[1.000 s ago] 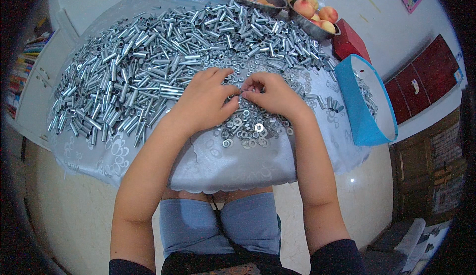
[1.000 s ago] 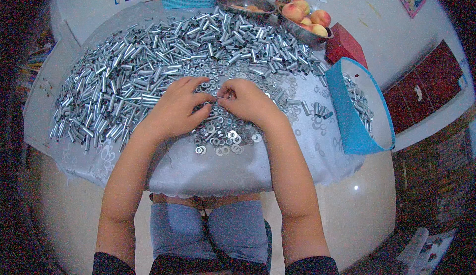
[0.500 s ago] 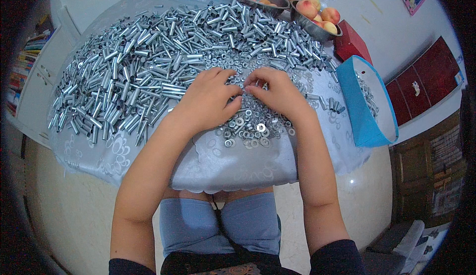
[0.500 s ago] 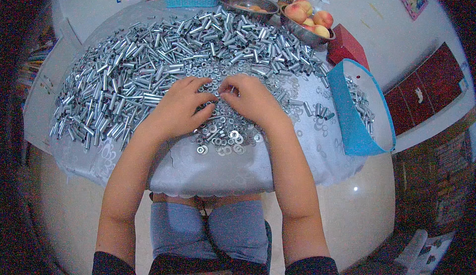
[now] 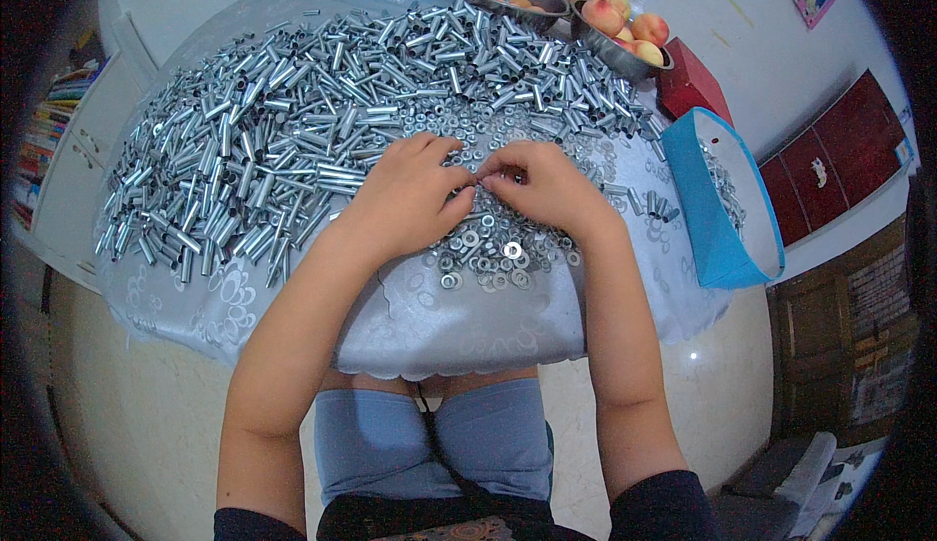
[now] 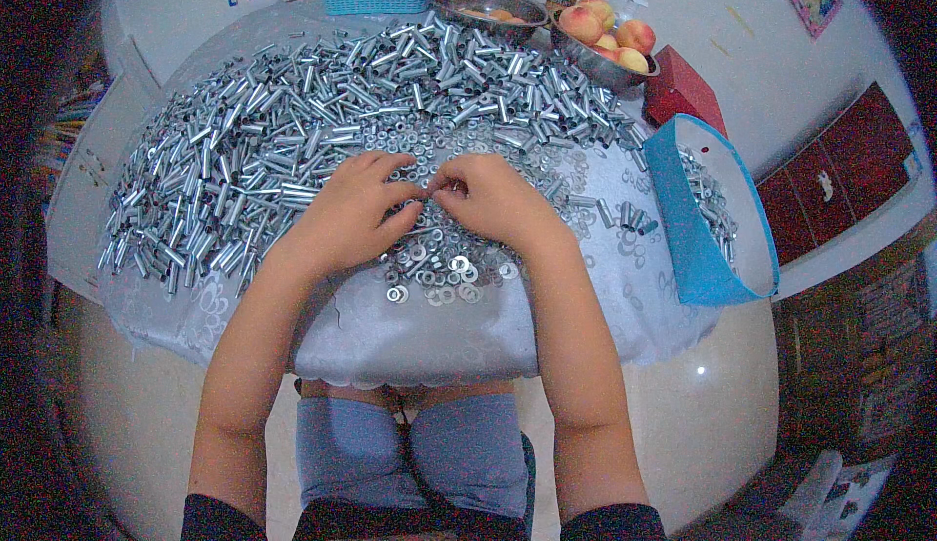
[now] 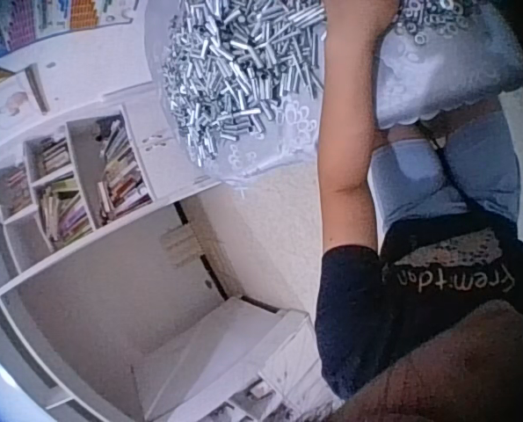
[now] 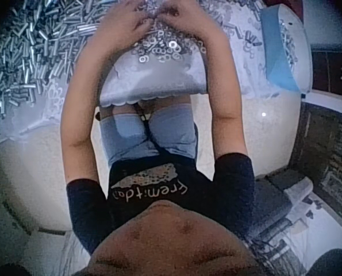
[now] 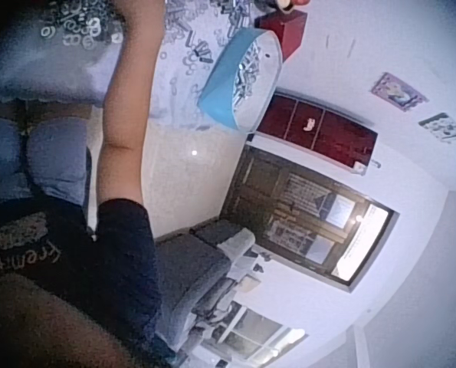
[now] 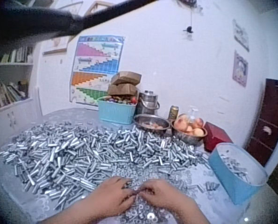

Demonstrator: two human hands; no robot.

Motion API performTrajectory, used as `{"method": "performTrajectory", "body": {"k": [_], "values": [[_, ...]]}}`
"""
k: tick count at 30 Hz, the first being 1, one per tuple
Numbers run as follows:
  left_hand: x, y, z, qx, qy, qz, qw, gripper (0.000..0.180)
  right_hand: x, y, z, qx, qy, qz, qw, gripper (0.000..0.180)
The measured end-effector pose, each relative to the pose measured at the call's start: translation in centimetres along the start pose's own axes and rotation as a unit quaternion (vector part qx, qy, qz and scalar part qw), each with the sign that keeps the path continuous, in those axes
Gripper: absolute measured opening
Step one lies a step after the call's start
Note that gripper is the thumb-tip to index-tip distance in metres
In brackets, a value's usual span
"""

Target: The person sits at a table covered with metal hardware and repeatedly picks up cylindrical metal pieces and washers. They insert the washers into the cylindrical pieces by hand and place the assembled units into a blue container on the right side of the table.

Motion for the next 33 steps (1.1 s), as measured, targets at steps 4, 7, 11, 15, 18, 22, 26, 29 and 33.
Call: {"method": "performTrajectory", "body": {"k": [4, 7, 11, 15, 18, 22, 26, 29, 33], "values": [[-0.05, 0.11, 0.04, 0.003, -0.004, -0.004, 1.0, 0.025, -0.02, -0.11, 0.15, 0.015, 0.002, 0.0, 1.0, 0.015], [-0.06, 0.15, -0.04, 0.0, -0.004, -0.003, 1.0, 0.025, -0.34, -0.3, 0.26, 0.011, 0.013, -0.008, 1.0, 0.015], [-0.03, 0.1, -0.02, -0.002, -0.007, -0.005, 1.0, 0.025, -0.01, -0.1, 0.16, 0.001, 0.013, -0.001, 1.0, 0.016], [-0.01, 0.16, -0.02, 0.008, -0.003, -0.01, 1.0, 0.025, -0.22, -0.2, 0.23, 0.007, -0.002, -0.008, 1.0, 0.015], [0.02, 0.11, 0.0, 0.009, -0.001, -0.012, 1.0, 0.025, -0.4, -0.27, 0.28, 0.018, -0.021, -0.002, 1.0, 0.014], [0.09, 0.0, 0.06, 0.007, -0.005, -0.009, 1.0, 0.025, -0.78, -0.32, 0.31, -0.001, -0.001, -0.01, 1.0, 0.014], [0.08, 0.03, 0.0, 0.008, -0.008, -0.013, 1.0, 0.025, -0.3, -0.17, 0.18, -0.002, 0.009, 0.006, 1.0, 0.016], [0.15, -0.05, -0.04, 0.001, -0.01, -0.004, 1.0, 0.025, -0.31, -0.34, 0.35, 0.003, 0.009, 0.028, 1.0, 0.015], [0.09, -0.06, 0.03, 0.0, -0.011, -0.001, 1.0, 0.025, -0.26, -0.41, 0.34, 0.002, 0.007, 0.04, 0.999, 0.016]]}}
Point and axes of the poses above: each hand's wrist, its own z-axis towards the middle knuckle, its own y-axis out of the back of the hand, x = y × z, the point moved 4 cm from there along z, towards the middle knuckle, and after that the axes turned 14 degrees about x, right-handed, at the moved point
